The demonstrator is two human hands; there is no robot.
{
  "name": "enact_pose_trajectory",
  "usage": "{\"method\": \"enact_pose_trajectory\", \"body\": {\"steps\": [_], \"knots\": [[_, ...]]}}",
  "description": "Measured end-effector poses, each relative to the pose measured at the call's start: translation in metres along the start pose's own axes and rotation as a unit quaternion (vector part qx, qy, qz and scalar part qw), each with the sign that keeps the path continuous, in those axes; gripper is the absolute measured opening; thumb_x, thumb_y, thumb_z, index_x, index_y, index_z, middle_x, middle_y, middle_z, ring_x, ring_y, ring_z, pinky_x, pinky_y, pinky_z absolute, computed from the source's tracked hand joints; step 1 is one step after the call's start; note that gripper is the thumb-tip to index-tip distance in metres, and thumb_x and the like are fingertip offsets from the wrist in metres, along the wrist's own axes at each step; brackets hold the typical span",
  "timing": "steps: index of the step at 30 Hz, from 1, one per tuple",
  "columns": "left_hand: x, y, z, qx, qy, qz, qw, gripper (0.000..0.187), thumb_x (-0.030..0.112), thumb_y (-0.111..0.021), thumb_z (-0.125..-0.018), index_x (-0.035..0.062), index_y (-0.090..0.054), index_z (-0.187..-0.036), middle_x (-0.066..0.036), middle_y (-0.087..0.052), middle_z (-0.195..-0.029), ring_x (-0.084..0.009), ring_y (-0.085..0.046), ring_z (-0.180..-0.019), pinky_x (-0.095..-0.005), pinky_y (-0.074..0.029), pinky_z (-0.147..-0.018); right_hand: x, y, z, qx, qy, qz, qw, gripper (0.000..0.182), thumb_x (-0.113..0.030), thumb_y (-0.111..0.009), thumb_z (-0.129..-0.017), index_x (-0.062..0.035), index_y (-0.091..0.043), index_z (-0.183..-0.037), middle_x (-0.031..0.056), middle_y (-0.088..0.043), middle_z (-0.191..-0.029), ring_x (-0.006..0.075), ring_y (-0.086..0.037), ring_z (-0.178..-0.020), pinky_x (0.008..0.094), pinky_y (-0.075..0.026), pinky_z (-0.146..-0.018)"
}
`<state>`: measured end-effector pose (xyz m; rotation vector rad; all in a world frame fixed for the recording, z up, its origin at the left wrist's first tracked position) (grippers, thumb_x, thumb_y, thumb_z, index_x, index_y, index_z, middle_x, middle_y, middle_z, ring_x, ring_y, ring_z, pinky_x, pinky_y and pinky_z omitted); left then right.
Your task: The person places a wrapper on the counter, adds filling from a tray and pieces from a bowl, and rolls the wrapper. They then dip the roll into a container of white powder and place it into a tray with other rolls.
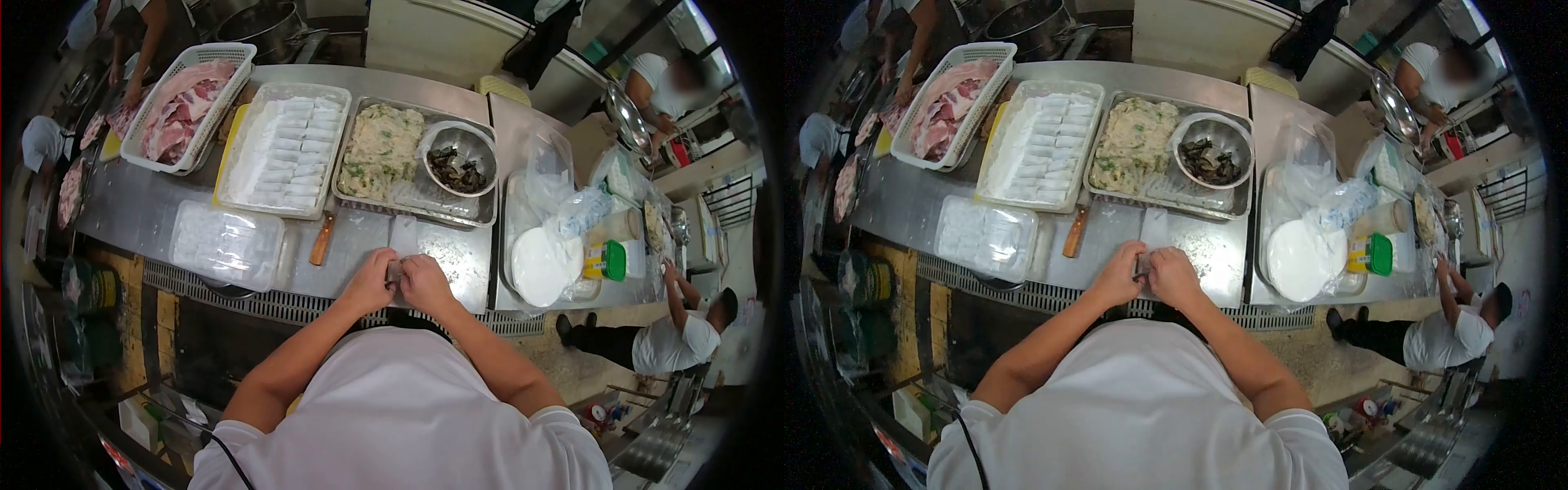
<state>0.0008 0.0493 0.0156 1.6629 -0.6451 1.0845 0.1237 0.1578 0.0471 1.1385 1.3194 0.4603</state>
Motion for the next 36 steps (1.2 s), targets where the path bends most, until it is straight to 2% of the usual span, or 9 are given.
{"method": "enact_pose_trajectory", "body": {"steps": [4, 6, 9, 12, 16, 21, 24, 30, 36], "knots": [[0.001, 0.004, 0.0, 0.007, -0.014, -0.017, 1.0, 0.07, -0.003, -0.08, -0.078, 0.0013, -0.053, -0.142, -0.022, -0.057, -0.146, -0.0441, -0.056, -0.137, -0.0462, -0.047, -0.119, 0.001, -0.002, 0.001, -0.032, 0.016, 0.026, 0.999, 0.015, -0.005, -0.071, -0.084, -0.0006, -0.071, -0.098, 0.0176, -0.074, -0.106, 0.0387, -0.068, -0.102, 0.0503, -0.054, -0.096], [0.01, 0.009, -0.004, -0.043, -0.068, -0.092, 0.992, 0.074, 0.003, -0.083, -0.079, 0.0019, -0.053, -0.146, -0.02, -0.058, -0.146, -0.0414, -0.056, -0.138, -0.0472, -0.045, -0.12, 0.001, -0.002, 0.0, -0.049, 0.018, 0.033, 0.998, 0.016, -0.006, -0.071, -0.084, -0.0006, -0.07, -0.099, 0.0175, -0.074, -0.106, 0.0383, -0.068, -0.102, 0.0518, -0.053, -0.097], [0.014, 0.013, -0.007, -0.103, -0.082, -0.155, 0.979, 0.081, 0.014, -0.089, -0.078, 0.0037, -0.053, -0.151, -0.019, -0.061, -0.145, -0.0396, -0.055, -0.139, -0.0494, -0.042, -0.121, -0.004, 0.004, -0.001, -0.067, 0.011, 0.031, 0.997, 0.028, -0.008, -0.074, -0.083, 0.0, -0.071, -0.11, 0.0185, -0.074, -0.108, 0.0399, -0.069, -0.106, 0.0519, -0.052, -0.102], [0.012, 0.019, -0.003, -0.132, -0.104, -0.194, 0.966, 0.09, 0.029, -0.092, -0.079, 0.0046, -0.052, -0.156, -0.015, -0.063, -0.146, -0.0358, -0.055, -0.141, -0.0496, -0.04, -0.121, -0.009, 0.031, 0.009, 0.003, -0.032, -0.031, 0.999, 0.048, -0.009, -0.077, -0.082, -0.0002, -0.069, -0.128, 0.0208, -0.072, -0.116, 0.0403, -0.067, -0.117, 0.0488, -0.05, -0.109], [0.017, 0.02, 0.011, -0.146, -0.14, -0.209, 0.957, 0.097, 0.038, -0.095, -0.077, 0.0048, -0.051, -0.157, -0.013, -0.063, -0.148, -0.0336, -0.055, -0.141, -0.0501, -0.039, -0.121, 0.001, 0.038, 0.034, -0.041, -0.029, -0.002, 0.999, 0.062, -0.012, -0.083, -0.079, -0.0024, -0.064, -0.138, 0.0198, -0.066, -0.128, 0.041, -0.06, -0.13, 0.0497, -0.047, -0.115], [0.008, 0.001, 0.029, -0.159, -0.168, -0.226, 0.946, 0.081, 0.031, -0.091, -0.081, 0.0068, -0.057, -0.15, -0.01, -0.065, -0.144, -0.0314, -0.058, -0.137, -0.0492, -0.042, -0.118, -0.005, 0.014, 0.057, -0.089, 0.033, 0.062, 0.994, 0.062, -0.017, -0.089, -0.079, -0.0048, -0.064, -0.135, 0.0161, -0.063, -0.129, 0.0392, -0.058, -0.127, 0.0521, -0.045, -0.115], [-0.003, -0.007, 0.041, -0.12, -0.205, -0.222, 0.946, 0.065, 0.027, -0.087, -0.085, 0.0095, -0.064, -0.143, -0.006, -0.069, -0.137, -0.0297, -0.062, -0.131, -0.0472, -0.047, -0.113, -0.003, 0.001, 0.067, -0.073, 0.061, 0.05, 0.994, 0.052, -0.017, -0.086, -0.084, -0.0054, -0.066, -0.13, 0.0155, -0.064, -0.119, 0.0378, -0.06, -0.117, 0.0518, -0.046, -0.112], [-0.004, -0.006, 0.033, -0.044, -0.236, -0.158, 0.958, 0.037, 0.025, -0.082, -0.091, 0.0143, -0.076, -0.125, -0.001, -0.075, -0.117, -0.0265, -0.067, -0.114, -0.0446, -0.051, -0.1, -0.004, -0.004, 0.07, 0.053, 0.023, -0.004, 0.998, 0.024, -0.013, -0.079, -0.091, -0.0046, -0.074, -0.113, 0.0158, -0.065, -0.102, 0.0385, -0.062, -0.103, 0.0507, -0.05, -0.1], [0.003, -0.006, 0.012, -0.019, -0.175, -0.157, 0.972, 0.016, 0.024, -0.079, -0.095, 0.0148, -0.082, -0.107, -0.004, -0.074, -0.103, -0.0304, -0.064, -0.1, -0.0468, -0.051, -0.09, 0.006, -0.008, 0.054, 0.019, -0.07, 0.01, 0.997, 0.014, -0.009, -0.077, -0.092, -0.0031, -0.076, -0.104, 0.0157, -0.065, -0.102, 0.0376, -0.062, -0.101, 0.0496, -0.05, -0.092]]}}
Point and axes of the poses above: each hand's wrist, its own z-axis away from the middle knuckle, its own y-axis out of the back of the hand, x = y × z, the point moved 4 cm from there along -z, towards the middle knuckle
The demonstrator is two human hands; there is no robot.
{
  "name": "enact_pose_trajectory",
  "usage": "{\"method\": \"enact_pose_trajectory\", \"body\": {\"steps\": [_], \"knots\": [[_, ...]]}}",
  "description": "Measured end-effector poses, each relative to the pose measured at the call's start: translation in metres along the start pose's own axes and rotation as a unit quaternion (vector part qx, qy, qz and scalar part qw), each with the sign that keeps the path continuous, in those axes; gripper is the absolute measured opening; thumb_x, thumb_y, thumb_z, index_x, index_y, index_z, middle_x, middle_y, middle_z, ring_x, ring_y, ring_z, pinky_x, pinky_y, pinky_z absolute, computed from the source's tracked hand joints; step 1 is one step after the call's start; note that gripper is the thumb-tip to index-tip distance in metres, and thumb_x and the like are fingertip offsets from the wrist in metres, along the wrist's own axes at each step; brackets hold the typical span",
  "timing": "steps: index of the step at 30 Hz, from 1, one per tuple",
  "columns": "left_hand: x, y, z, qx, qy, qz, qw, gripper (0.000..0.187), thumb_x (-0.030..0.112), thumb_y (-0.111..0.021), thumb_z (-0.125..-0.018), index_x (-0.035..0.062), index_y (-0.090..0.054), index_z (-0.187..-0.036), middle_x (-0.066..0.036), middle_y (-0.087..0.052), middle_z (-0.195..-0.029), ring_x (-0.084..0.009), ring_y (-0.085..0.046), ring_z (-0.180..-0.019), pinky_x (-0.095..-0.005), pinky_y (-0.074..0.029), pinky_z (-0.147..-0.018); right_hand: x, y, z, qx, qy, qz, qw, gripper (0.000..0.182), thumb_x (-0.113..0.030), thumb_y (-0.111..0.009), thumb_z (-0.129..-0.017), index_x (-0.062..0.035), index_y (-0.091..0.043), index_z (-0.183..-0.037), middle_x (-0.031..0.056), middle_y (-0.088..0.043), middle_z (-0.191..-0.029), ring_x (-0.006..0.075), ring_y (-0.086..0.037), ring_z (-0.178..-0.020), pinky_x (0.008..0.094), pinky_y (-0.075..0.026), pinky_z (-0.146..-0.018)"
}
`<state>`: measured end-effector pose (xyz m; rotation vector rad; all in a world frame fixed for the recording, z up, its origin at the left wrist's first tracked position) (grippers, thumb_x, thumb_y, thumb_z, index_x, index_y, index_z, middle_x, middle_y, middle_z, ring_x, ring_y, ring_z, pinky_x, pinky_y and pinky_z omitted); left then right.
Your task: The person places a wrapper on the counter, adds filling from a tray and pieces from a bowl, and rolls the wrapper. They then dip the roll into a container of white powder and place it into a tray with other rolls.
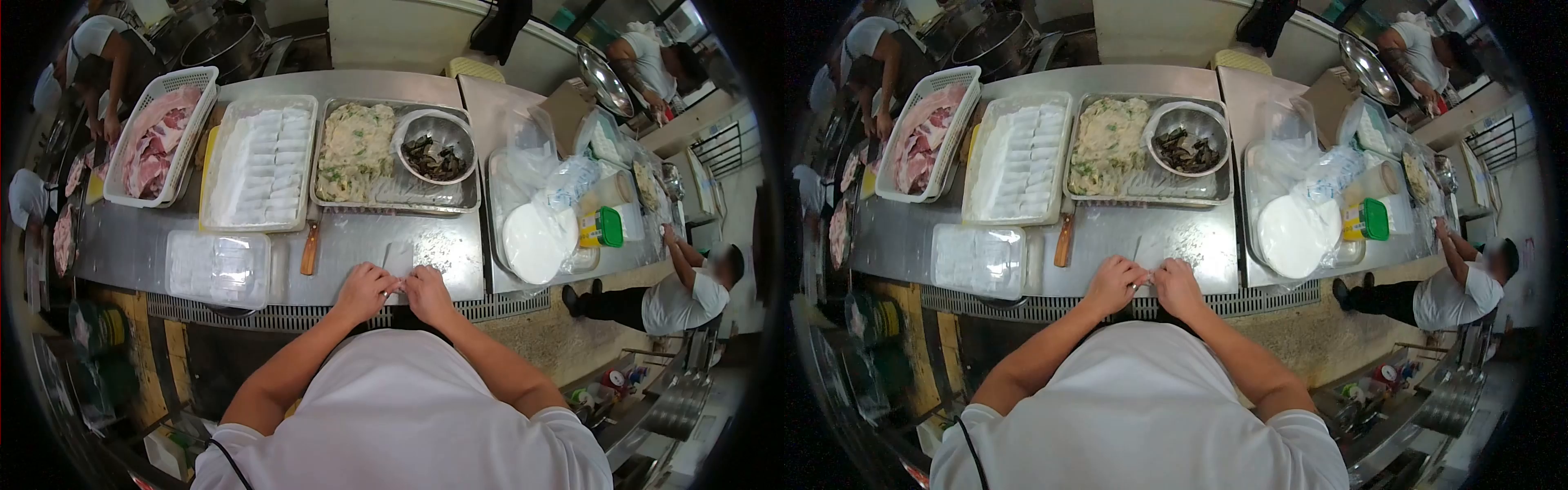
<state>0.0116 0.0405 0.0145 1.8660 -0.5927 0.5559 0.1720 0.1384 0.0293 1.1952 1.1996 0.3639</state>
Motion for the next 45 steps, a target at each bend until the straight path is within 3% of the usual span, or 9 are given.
{"method": "enact_pose_trajectory", "body": {"steps": [3, 7, 16, 25, 33, 36, 40, 43, 45], "knots": [[-0.005, -0.004, -0.015, -0.032, 0.061, -0.009, 0.998, 0.011, 0.022, -0.078, -0.094, 0.0143, -0.084, -0.099, -0.007, -0.072, -0.099, -0.0326, -0.064, -0.099, -0.0477, -0.052, -0.09, -0.007, 0.009, -0.006, 0.099, -0.008, -0.02, 0.995, 0.014, -0.009, -0.075, -0.091, -0.0042, -0.075, -0.104, 0.0152, -0.065, -0.103, 0.0367, -0.062, -0.1, 0.0472, -0.051, -0.089], [-0.015, -0.01, -0.03, -0.094, 0.135, -0.022, 0.986, 0.009, 0.021, -0.079, -0.091, 0.0133, -0.083, -0.09, -0.009, -0.071, -0.099, -0.034, -0.063, -0.102, -0.0485, -0.051, -0.093, -0.021, 0.015, -0.002, 0.039, 0.064, 0.05, 0.996, 0.017, -0.009, -0.074, -0.089, -0.0034, -0.073, -0.105, 0.0139, -0.065, -0.104, 0.0349, -0.062, -0.1, 0.0457, -0.052, -0.089], [-0.012, 0.012, -0.022, -0.085, -0.041, 0.036, 0.995, 0.03, 0.013, -0.081, -0.089, 0.009, -0.074, -0.118, -0.01, -0.07, -0.107, -0.0353, -0.065, -0.105, -0.0465, -0.053, -0.094, -0.004, 0.004, -0.009, 0.031, 0.086, 0.051, 0.994, 0.014, -0.011, -0.072, -0.093, -0.0013, -0.07, -0.103, 0.0149, -0.065, -0.099, 0.0352, -0.063, -0.097, 0.0464, -0.053, -0.088], [-0.018, 0.003, -0.032, -0.016, 0.065, 0.023, 0.997, 0.008, 0.014, -0.075, -0.096, 0.0092, -0.079, -0.101, -0.011, -0.072, -0.103, -0.0352, -0.067, -0.102, -0.0469, -0.053, -0.091, 0.006, 0.007, -0.015, 0.046, 0.054, 0.048, 0.996, 0.022, -0.016, -0.07, -0.098, -0.0022, -0.07, -0.115, 0.0155, -0.064, -0.109, 0.0359, -0.063, -0.102, 0.0477, -0.052, -0.091], [-0.018, -0.005, -0.023, -0.037, -0.031, -0.022, 0.999, 0.037, 0.021, -0.078, -0.096, 0.0122, -0.075, -0.132, -0.006, -0.073, -0.122, -0.0314, -0.066, -0.108, -0.047, -0.051, -0.094, 0.01, 0.007, -0.017, -0.014, 0.03, 0.054, 0.998, 0.039, -0.021, -0.073, -0.099, 0.0001, -0.068, -0.132, 0.0191, -0.065, -0.123, 0.0391, -0.062, -0.112, 0.0483, -0.053, -0.097], [-0.016, -0.003, -0.021, -0.035, -0.041, -0.031, 0.998, 0.04, 0.017, -0.08, -0.094, 0.0114, -0.074, -0.133, -0.007, -0.073, -0.121, -0.032, -0.066, -0.108, -0.0467, -0.051, -0.093, 0.017, 0.031, -0.03, -0.002, -0.041, -0.008, 0.999, 0.051, -0.022, -0.074, -0.097, 0.0003, -0.066, -0.142, 0.021, -0.069, -0.12, 0.0399, -0.067, -0.11, 0.0493, -0.057, -0.093], [-0.012, -0.001, -0.02, -0.02, -0.031, -0.025, 0.999, 0.041, 0.015, -0.081, -0.093, 0.0115, -0.073, -0.133, -0.007, -0.073, -0.121, -0.0319, -0.066, -0.107, -0.0466, -0.051, -0.093, 0.06, 0.1, -0.089, -0.038, -0.289, 0.003, 0.957, 0.081, -0.032, -0.076, -0.093, 0.0009, -0.048, -0.161, 0.0238, -0.079, -0.101, 0.0425, -0.078, -0.094, 0.0507, -0.061, -0.086], [-0.009, 0.0, -0.016, -0.021, -0.032, -0.051, 0.998, 0.04, 0.023, -0.08, -0.095, 0.0139, -0.074, -0.133, -0.004, -0.074, -0.121, -0.0288, -0.067, -0.109, -0.045, -0.051, -0.094, 0.1, 0.094, -0.12, -0.116, -0.188, 0.115, 0.969, 0.081, -0.035, -0.076, -0.092, 0.0042, -0.052, -0.158, 0.029, -0.079, -0.111, 0.0414, -0.08, -0.096, 0.0505, -0.064, -0.083], [-0.009, -0.003, -0.012, -0.024, -0.024, -0.044, 0.998, 0.039, 0.023, -0.079, -0.095, 0.0141, -0.074, -0.133, -0.004, -0.074, -0.121, -0.0285, -0.066, -0.11, -0.0445, -0.051, -0.095, 0.08, 0.094, -0.13, -0.179, -0.221, 0.006, 0.959, 0.078, -0.031, -0.076, -0.091, 0.0059, -0.054, -0.156, 0.0285, -0.079, -0.106, 0.0384, -0.08, -0.087, 0.0476, -0.065, -0.075]]}}
Point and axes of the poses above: each hand's wrist, its own z-axis away from the middle knuckle, its own y-axis out of the back of the hand, x = y × z, the point moved 4 cm from there along -z, towards the middle knuckle
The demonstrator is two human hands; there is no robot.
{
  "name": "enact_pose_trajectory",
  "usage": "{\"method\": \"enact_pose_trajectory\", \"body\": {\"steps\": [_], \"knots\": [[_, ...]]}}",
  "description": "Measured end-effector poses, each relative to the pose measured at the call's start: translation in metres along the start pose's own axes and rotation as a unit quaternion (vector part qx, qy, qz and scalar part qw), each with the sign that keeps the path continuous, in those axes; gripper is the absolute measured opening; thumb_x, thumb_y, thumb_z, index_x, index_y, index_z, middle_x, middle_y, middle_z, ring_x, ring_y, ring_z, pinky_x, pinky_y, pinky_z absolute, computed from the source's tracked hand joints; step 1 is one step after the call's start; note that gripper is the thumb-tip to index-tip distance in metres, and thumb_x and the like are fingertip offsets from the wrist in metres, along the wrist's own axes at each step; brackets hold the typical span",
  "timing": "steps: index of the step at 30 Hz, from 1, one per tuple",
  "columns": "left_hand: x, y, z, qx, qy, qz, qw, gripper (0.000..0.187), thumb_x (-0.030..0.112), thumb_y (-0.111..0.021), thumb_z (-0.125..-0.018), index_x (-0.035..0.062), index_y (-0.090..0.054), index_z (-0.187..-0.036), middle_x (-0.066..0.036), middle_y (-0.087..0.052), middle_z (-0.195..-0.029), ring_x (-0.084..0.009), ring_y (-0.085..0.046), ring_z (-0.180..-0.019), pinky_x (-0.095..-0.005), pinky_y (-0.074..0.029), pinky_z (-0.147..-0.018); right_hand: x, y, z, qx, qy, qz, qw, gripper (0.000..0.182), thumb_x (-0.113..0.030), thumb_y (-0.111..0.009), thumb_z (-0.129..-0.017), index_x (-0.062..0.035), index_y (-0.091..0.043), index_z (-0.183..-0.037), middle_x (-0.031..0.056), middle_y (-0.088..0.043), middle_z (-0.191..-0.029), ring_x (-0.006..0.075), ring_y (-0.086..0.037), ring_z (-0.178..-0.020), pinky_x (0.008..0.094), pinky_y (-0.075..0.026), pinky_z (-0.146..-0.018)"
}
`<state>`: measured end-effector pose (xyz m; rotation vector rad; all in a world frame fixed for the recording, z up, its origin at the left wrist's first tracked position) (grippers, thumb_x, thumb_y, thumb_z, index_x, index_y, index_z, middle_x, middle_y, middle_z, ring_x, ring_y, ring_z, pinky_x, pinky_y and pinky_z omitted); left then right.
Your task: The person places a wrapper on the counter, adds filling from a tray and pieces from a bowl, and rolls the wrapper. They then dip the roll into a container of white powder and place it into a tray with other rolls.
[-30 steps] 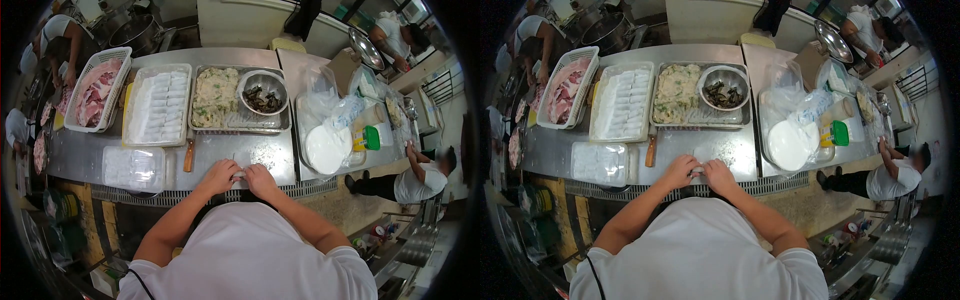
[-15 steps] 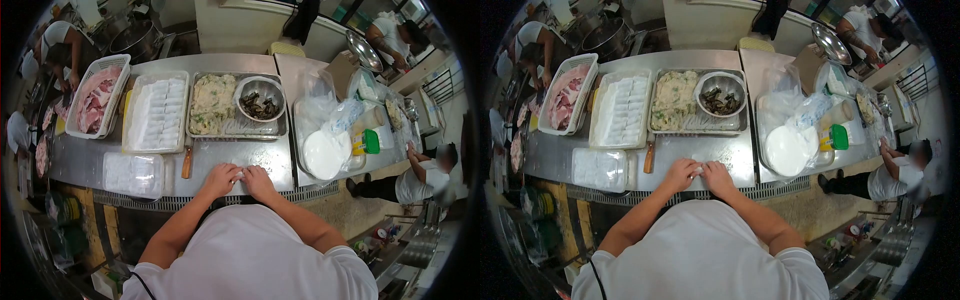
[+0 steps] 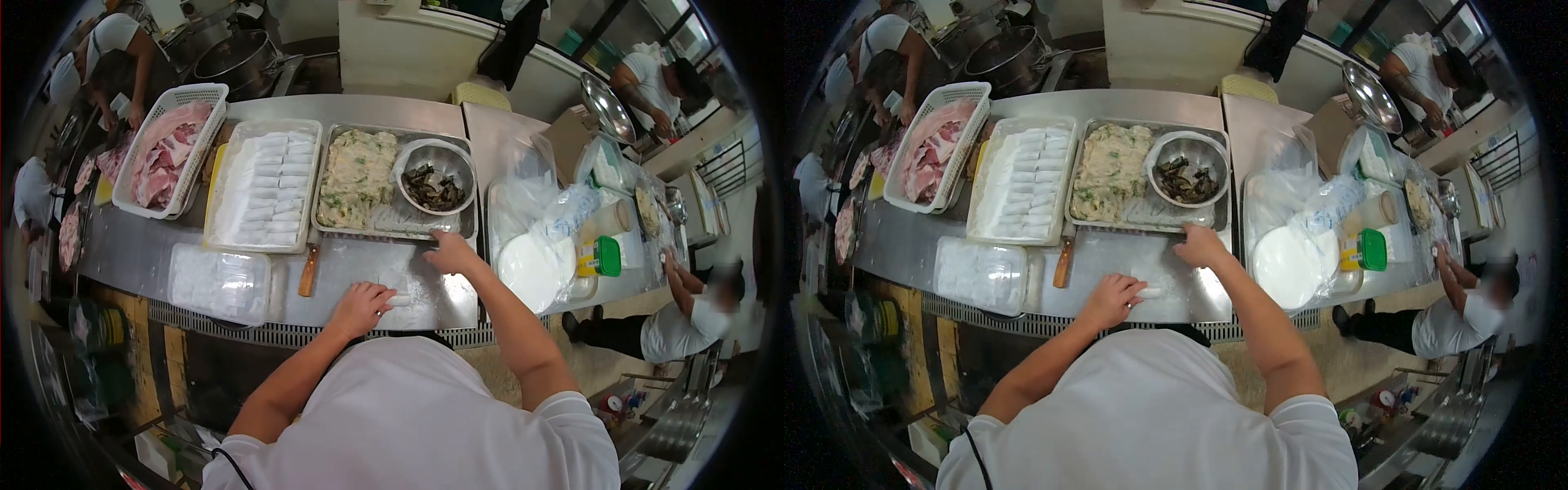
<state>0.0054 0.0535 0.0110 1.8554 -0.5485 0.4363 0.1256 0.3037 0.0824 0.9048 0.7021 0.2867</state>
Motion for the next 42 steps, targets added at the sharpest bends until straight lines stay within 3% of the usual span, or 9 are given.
{"method": "enact_pose_trajectory", "body": {"steps": [9, 14, 17, 20, 21, 25, 31, 40, 42], "knots": [[0.003, 0.004, 0.002, 0.008, 0.017, 0.014, 1.0, 0.038, 0.022, -0.08, -0.096, 0.0135, -0.074, -0.133, -0.005, -0.073, -0.123, -0.0284, -0.066, -0.114, -0.0441, -0.051, -0.098, -0.056, -0.023, -0.017, -0.151, -0.003, -0.252, 0.956, 0.073, -0.012, -0.069, -0.094, -0.0001, -0.051, -0.164, 0.0157, -0.075, -0.081, 0.022, -0.071, -0.06, 0.0364, -0.057, -0.053], [0.003, 0.003, 0.002, 0.011, 0.019, 0.017, 1.0, 0.038, 0.022, -0.08, -0.095, 0.0136, -0.074, -0.132, -0.005, -0.073, -0.122, -0.0284, -0.066, -0.114, -0.0436, -0.051, -0.097, -0.046, -0.032, -0.017, -0.246, -0.02, -0.517, 0.82, 0.076, -0.007, -0.064, -0.102, -0.0097, -0.039, -0.173, 0.0098, -0.074, -0.087, 0.0155, -0.067, -0.061, 0.0323, -0.056, -0.057], [0.004, 0.004, 0.004, 0.015, 0.02, 0.023, 0.999, 0.037, 0.022, -0.08, -0.095, 0.0141, -0.075, -0.131, -0.004, -0.073, -0.122, -0.0285, -0.066, -0.114, -0.0435, -0.051, -0.097, -0.037, -0.027, -0.005, -0.212, -0.004, -0.49, 0.846, 0.078, -0.006, -0.066, -0.098, -0.0133, -0.042, -0.172, 0.012, -0.075, -0.095, 0.0183, -0.072, -0.072, 0.0336, -0.056, -0.063], [0.002, 0.002, 0.004, 0.021, 0.016, 0.027, 0.999, 0.037, 0.023, -0.08, -0.095, 0.0145, -0.075, -0.131, -0.005, -0.072, -0.121, -0.029, -0.066, -0.114, -0.0436, -0.051, -0.096, -0.04, -0.023, 0.015, -0.123, 0.107, -0.274, 0.948, 0.086, -0.006, -0.067, -0.096, -0.0194, -0.036, -0.175, 0.0133, -0.074, -0.107, 0.0183, -0.073, -0.08, 0.0344, -0.061, -0.071], [0.002, 0.002, 0.005, 0.022, 0.016, 0.027, 0.999, 0.037, 0.023, -0.081, -0.095, 0.0145, -0.075, -0.13, -0.005, -0.072, -0.121, -0.0292, -0.066, -0.113, -0.0437, -0.051, -0.096, -0.042, -0.025, 0.024, -0.063, 0.176, -0.093, 0.978, 0.093, -0.005, -0.071, -0.089, -0.0249, -0.04, -0.174, 0.0191, -0.068, -0.132, 0.028, -0.073, -0.107, 0.0432, -0.061, -0.093], [0.001, 0.001, 0.005, 0.011, 0.014, 0.02, 1.0, 0.037, 0.024, -0.08, -0.095, 0.0149, -0.075, -0.131, -0.005, -0.072, -0.121, -0.0301, -0.065, -0.112, -0.0446, -0.051, -0.097, -0.052, -0.052, 0.054, 0.012, 0.318, 0.31, 0.896, 0.086, -0.014, -0.072, -0.094, -0.0316, -0.041, -0.172, 0.0212, -0.034, -0.175, 0.0475, -0.042, -0.155, 0.0586, -0.039, -0.124], [0.002, 0.001, 0.004, 0.015, 0.012, 0.012, 1.0, 0.036, 0.023, -0.079, -0.096, 0.0144, -0.075, -0.13, -0.006, -0.072, -0.121, -0.0303, -0.065, -0.112, -0.0449, -0.051, -0.097, -0.03, -0.089, 0.044, 0.041, 0.388, 0.387, 0.836, 0.074, -0.023, -0.06, -0.106, -0.0344, -0.033, -0.175, 0.0174, -0.022, -0.183, 0.0474, -0.033, -0.162, 0.0666, -0.035, -0.125], [0.003, 0.004, 0.002, 0.023, 0.027, 0.028, 0.999, 0.032, 0.021, -0.079, -0.095, 0.0137, -0.076, -0.127, -0.005, -0.074, -0.119, -0.0296, -0.066, -0.112, -0.0447, -0.051, -0.095, 0.007, -0.071, 0.069, 0.017, 0.253, 0.425, 0.869, 0.085, -0.018, -0.063, -0.103, -0.0214, -0.024, -0.178, 0.0191, -0.014, -0.185, 0.0483, -0.025, -0.165, 0.0689, -0.031, -0.128], [0.003, 0.004, 0.002, 0.024, 0.027, 0.029, 0.999, 0.033, 0.021, -0.08, -0.095, 0.0135, -0.076, -0.127, -0.005, -0.073, -0.119, -0.0299, -0.066, -0.112, -0.0451, -0.051, -0.096, -0.001, -0.076, 0.088, 0.073, 0.298, 0.242, 0.92, 0.07, -0.009, -0.07, -0.095, -0.0079, -0.047, -0.161, 0.023, -0.043, -0.165, 0.0469, -0.045, -0.15, 0.0588, -0.041, -0.122]]}}
Point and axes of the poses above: each hand's wrist, its own z-axis away from the middle knuckle, its own y-axis out of the back of the hand, x = y × z, the point moved 4 cm from there along -z, towards the middle knuckle
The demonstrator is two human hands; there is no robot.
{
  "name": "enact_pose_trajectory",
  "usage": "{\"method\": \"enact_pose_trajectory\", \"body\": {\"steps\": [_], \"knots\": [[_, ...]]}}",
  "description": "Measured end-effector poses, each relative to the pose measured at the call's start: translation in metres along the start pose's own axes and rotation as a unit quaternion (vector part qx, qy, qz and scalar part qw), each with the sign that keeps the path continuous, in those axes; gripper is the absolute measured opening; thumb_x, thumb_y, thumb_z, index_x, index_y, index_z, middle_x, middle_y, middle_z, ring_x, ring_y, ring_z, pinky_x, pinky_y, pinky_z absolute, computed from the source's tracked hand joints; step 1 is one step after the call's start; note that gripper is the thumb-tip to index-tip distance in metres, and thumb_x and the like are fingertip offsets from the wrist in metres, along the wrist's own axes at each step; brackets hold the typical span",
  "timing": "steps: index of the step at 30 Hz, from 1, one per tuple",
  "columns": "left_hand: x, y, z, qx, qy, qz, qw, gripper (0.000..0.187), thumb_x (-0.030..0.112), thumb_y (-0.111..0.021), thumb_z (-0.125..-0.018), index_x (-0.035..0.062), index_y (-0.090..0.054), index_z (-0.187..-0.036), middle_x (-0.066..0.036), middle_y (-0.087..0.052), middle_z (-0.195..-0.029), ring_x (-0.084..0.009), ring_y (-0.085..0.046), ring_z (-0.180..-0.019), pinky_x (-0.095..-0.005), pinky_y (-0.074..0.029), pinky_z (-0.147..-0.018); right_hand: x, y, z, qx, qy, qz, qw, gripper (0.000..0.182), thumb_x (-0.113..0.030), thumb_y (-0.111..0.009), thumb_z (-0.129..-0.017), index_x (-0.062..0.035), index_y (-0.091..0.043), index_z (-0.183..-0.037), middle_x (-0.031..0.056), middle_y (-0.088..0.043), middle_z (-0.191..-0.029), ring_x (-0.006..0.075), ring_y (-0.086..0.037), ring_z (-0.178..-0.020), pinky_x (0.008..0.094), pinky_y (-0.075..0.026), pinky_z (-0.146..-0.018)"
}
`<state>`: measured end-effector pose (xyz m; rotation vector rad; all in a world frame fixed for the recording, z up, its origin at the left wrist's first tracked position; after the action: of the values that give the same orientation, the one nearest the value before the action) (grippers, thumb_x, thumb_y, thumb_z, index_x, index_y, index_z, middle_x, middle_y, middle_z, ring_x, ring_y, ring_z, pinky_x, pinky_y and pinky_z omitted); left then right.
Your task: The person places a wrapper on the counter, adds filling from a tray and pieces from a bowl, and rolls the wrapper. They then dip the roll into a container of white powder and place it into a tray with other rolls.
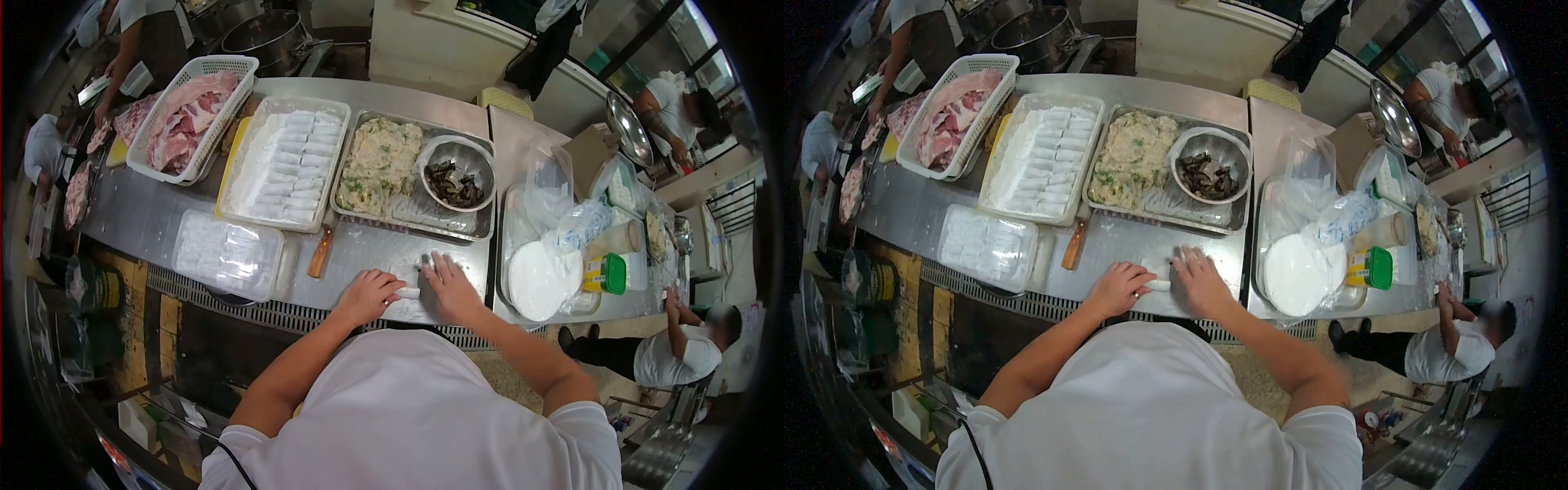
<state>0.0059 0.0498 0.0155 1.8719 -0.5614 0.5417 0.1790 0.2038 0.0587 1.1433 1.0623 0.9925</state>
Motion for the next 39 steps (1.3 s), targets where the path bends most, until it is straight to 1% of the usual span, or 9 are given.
{"method": "enact_pose_trajectory", "body": {"steps": [2, 5, 8, 11, 14, 17, 26, 35, 39], "knots": [[0.0, 0.0, -0.001, -0.001, 0.002, 0.002, 1.0, 0.033, 0.02, -0.08, -0.095, 0.0133, -0.076, -0.127, -0.007, -0.072, -0.121, -0.0309, -0.066, -0.112, -0.0458, -0.051, -0.097, -0.009, -0.014, 0.005, 0.077, -0.005, -0.237, 0.968, 0.057, -0.007, -0.076, -0.089, -0.0037, -0.061, -0.144, 0.0209, -0.06, -0.147, 0.0445, -0.058, -0.134, 0.0513, -0.049, -0.116], [-0.002, -0.003, -0.003, -0.008, 0.015, -0.001, 1.0, 0.033, 0.021, -0.079, -0.095, 0.0132, -0.075, -0.128, -0.009, -0.069, -0.126, -0.0325, -0.065, -0.115, -0.0466, -0.051, -0.099, -0.035, -0.021, -0.001, 0.142, 0.039, -0.213, 0.966, 0.04, -0.007, -0.083, -0.083, -0.0037, -0.068, -0.12, 0.0153, -0.067, -0.12, 0.0383, -0.064, -0.111, 0.044, -0.054, -0.102], [-0.003, 0.0, -0.008, -0.014, 0.029, -0.017, 0.999, 0.033, 0.022, -0.078, -0.097, 0.0133, -0.074, -0.128, -0.009, -0.068, -0.129, -0.033, -0.063, -0.118, -0.0467, -0.051, -0.101, -0.039, -0.027, -0.011, 0.161, 0.024, -0.146, 0.976, 0.037, -0.013, -0.084, -0.084, -0.0051, -0.07, -0.117, 0.014, -0.067, -0.12, 0.0353, -0.064, -0.109, 0.0436, -0.054, -0.099], [-0.006, -0.001, -0.012, -0.004, 0.027, -0.02, 0.999, 0.033, 0.022, -0.078, -0.096, 0.0127, -0.075, -0.128, -0.01, -0.067, -0.129, -0.0336, -0.063, -0.119, -0.0471, -0.051, -0.102, -0.037, -0.025, -0.017, 0.213, 0.042, -0.124, 0.968, 0.023, -0.016, -0.078, -0.09, -0.0054, -0.07, -0.108, 0.0131, -0.065, -0.106, 0.0346, -0.062, -0.102, 0.0468, -0.051, -0.095], [-0.01, -0.001, -0.012, 0.014, 0.025, 0.005, 1.0, 0.032, 0.021, -0.078, -0.095, 0.0125, -0.075, -0.126, -0.009, -0.067, -0.128, -0.0336, -0.063, -0.118, -0.0471, -0.051, -0.101, -0.032, -0.022, -0.024, 0.208, 0.036, -0.078, 0.974, 0.02, -0.018, -0.074, -0.094, -0.0051, -0.072, -0.109, 0.0127, -0.066, -0.104, 0.0346, -0.062, -0.102, 0.0484, -0.051, -0.097], [-0.014, 0.001, -0.015, 0.038, 0.014, -0.001, 0.999, 0.03, 0.021, -0.078, -0.096, 0.0127, -0.076, -0.124, -0.009, -0.067, -0.127, -0.0337, -0.063, -0.118, -0.0474, -0.05, -0.102, -0.026, -0.02, -0.032, 0.16, 0.0, -0.084, 0.984, 0.022, -0.016, -0.073, -0.095, -0.0035, -0.073, -0.112, 0.0132, -0.069, -0.112, 0.0358, -0.062, -0.109, 0.049, -0.05, -0.102], [-0.022, -0.001, -0.032, 0.064, 0.043, -0.037, 0.996, 0.032, 0.022, -0.075, -0.1, 0.0086, -0.074, -0.129, -0.014, -0.066, -0.135, -0.0365, -0.061, -0.127, -0.0505, -0.047, -0.108, -0.023, -0.03, -0.037, 0.148, -0.045, -0.08, 0.985, 0.041, -0.023, -0.07, -0.101, -0.0027, -0.069, -0.137, 0.0162, -0.066, -0.128, 0.0368, -0.06, -0.121, 0.0506, -0.046, -0.109], [-0.022, 0.024, 0.016, 0.127, 0.14, -0.003, 0.982, 0.042, 0.022, -0.073, -0.101, 0.0015, -0.067, -0.137, -0.018, -0.065, -0.137, -0.0405, -0.06, -0.126, -0.0518, -0.046, -0.11, -0.032, -0.003, -0.053, 0.141, -0.041, -0.081, 0.986, 0.05, -0.025, -0.078, -0.094, -0.0003, -0.068, -0.137, 0.0169, -0.065, -0.127, 0.0362, -0.061, -0.12, 0.0499, -0.047, -0.108], [-0.023, 0.029, 0.027, 0.132, 0.156, -0.007, 0.979, 0.043, 0.022, -0.072, -0.101, 0.0009, -0.066, -0.138, -0.018, -0.065, -0.136, -0.0403, -0.059, -0.125, -0.051, -0.047, -0.11, -0.027, -0.011, -0.061, 0.043, -0.055, -0.128, 0.989, 0.051, -0.02, -0.078, -0.094, 0.0002, -0.067, -0.139, 0.0181, -0.067, -0.125, 0.0371, -0.063, -0.119, 0.0475, -0.048, -0.108]]}}
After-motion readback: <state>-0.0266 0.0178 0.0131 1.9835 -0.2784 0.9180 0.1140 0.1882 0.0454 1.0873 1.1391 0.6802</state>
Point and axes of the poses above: each hand's wrist, its own z-axis away from the middle knuckle, its own y-axis out of the back of the hand, x = y × z, the point moved 4 cm from there along -z, towards the middle knuckle
